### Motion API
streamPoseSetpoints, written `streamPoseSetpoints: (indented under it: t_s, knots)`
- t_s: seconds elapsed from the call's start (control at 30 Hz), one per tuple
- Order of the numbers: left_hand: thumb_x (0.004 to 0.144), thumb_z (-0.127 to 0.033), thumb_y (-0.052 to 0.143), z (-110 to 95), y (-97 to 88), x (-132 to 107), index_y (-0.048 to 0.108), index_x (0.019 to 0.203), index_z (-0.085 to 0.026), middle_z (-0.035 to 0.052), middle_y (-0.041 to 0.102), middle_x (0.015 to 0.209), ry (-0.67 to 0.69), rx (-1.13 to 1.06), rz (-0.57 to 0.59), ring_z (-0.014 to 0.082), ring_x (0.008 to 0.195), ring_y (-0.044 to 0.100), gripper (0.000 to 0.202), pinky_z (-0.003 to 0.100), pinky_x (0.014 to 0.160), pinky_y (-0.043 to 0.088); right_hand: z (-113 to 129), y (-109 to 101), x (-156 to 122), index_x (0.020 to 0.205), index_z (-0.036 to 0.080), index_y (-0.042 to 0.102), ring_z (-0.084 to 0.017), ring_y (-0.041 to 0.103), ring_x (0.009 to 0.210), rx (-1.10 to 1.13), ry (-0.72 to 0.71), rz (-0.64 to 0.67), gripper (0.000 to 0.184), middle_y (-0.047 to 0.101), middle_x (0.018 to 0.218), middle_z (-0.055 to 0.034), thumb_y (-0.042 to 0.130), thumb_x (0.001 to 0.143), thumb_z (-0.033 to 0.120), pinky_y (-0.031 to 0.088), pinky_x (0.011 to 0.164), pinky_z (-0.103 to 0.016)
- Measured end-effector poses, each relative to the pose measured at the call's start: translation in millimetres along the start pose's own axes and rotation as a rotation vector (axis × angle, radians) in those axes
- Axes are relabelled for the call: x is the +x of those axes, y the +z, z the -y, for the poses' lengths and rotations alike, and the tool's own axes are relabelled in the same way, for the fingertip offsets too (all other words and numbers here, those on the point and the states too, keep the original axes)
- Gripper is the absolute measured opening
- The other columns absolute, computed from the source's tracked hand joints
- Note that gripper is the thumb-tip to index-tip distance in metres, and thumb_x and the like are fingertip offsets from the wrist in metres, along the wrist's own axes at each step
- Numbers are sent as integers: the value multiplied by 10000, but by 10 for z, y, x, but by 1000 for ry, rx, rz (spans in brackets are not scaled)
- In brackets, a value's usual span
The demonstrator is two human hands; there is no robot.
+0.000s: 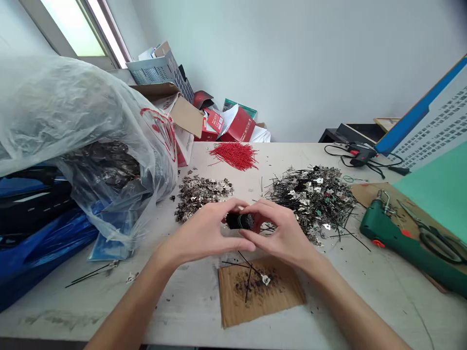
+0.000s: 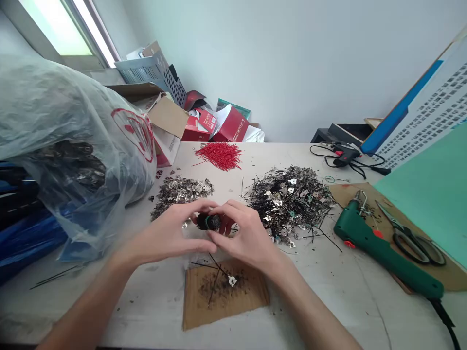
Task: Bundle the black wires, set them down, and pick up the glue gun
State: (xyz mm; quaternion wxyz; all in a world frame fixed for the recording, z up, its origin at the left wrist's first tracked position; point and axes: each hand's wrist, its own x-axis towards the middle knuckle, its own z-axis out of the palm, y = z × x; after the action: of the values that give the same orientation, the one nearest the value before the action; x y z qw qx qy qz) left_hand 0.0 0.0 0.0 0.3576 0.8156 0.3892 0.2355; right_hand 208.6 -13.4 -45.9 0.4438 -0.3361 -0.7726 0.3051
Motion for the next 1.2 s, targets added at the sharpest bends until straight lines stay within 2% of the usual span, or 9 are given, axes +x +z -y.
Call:
streamPoseSetpoints:
  t_s: [0.1,0.2,0.27,0.33,0.47,0.67,0.93,1.1,1.2]
  knots:
    - [739,-421,904,43,65,-40,697,1112,-205,2,739,1046,-11,-4,65,188,927,659,478,266,802,495,26,16,-10,1100,192,734,-106,621,698,48,27,-13,280,685,907,-2,805,829,186,519,677,-282]
    - [845,-185,755,67,140,-21,724,990,-179,-24,744,961,20,-64,96,140,848,654,149,220,756,469,62,28,-20,1073,197,738,-102,602,687,103,49,-16,294,691,870,12,856,805,216,499,663,-274]
    - [897,-134,653,90,192,2,737,952,-175,-25,747,940,69,-106,75,119,815,646,108,209,759,464,89,19,-30,1060,208,744,-96,577,684,151,54,-10,326,699,869,18,889,769,204,483,666,-269]
    - [923,-183,654,117,230,11,731,897,-164,-20,735,892,125,-139,31,112,779,629,83,211,754,461,114,-7,-39,1095,231,753,-99,574,708,220,60,9,375,706,907,15,899,753,184,481,690,-273]
    - [953,-303,672,153,256,-10,647,759,-149,-33,643,755,229,-179,-47,84,685,542,249,206,701,427,154,-72,-45,1171,275,773,-128,596,763,408,102,74,343,678,894,0,840,839,224,482,687,-290]
    - [964,-371,679,161,311,-11,575,719,-159,-52,522,659,358,-179,-134,69,610,430,341,206,626,382,185,-120,-35,1164,321,803,-124,605,818,571,143,121,301,688,929,-11,813,879,226,494,742,-281]
    - [961,-382,686,238,392,-7,572,741,-167,-36,549,682,389,-190,-167,82,631,482,327,216,606,402,158,-136,-38,1125,297,814,-127,541,752,666,216,160,296,623,838,-4,835,844,207,447,688,-279]
    - [975,-298,666,217,409,0,638,830,-166,-14,657,776,438,-190,-138,87,705,587,199,208,683,458,131,-137,-36,1058,273,806,-99,441,660,733,298,207,259,503,730,34,861,812,213,357,607,-252]
    - [987,-333,642,210,428,-1,667,858,-168,11,701,812,414,-180,-144,111,741,637,211,229,718,503,120,-152,-45,1036,256,798,-100,410,652,744,325,217,245,469,718,38,871,805,224,320,594,-256]
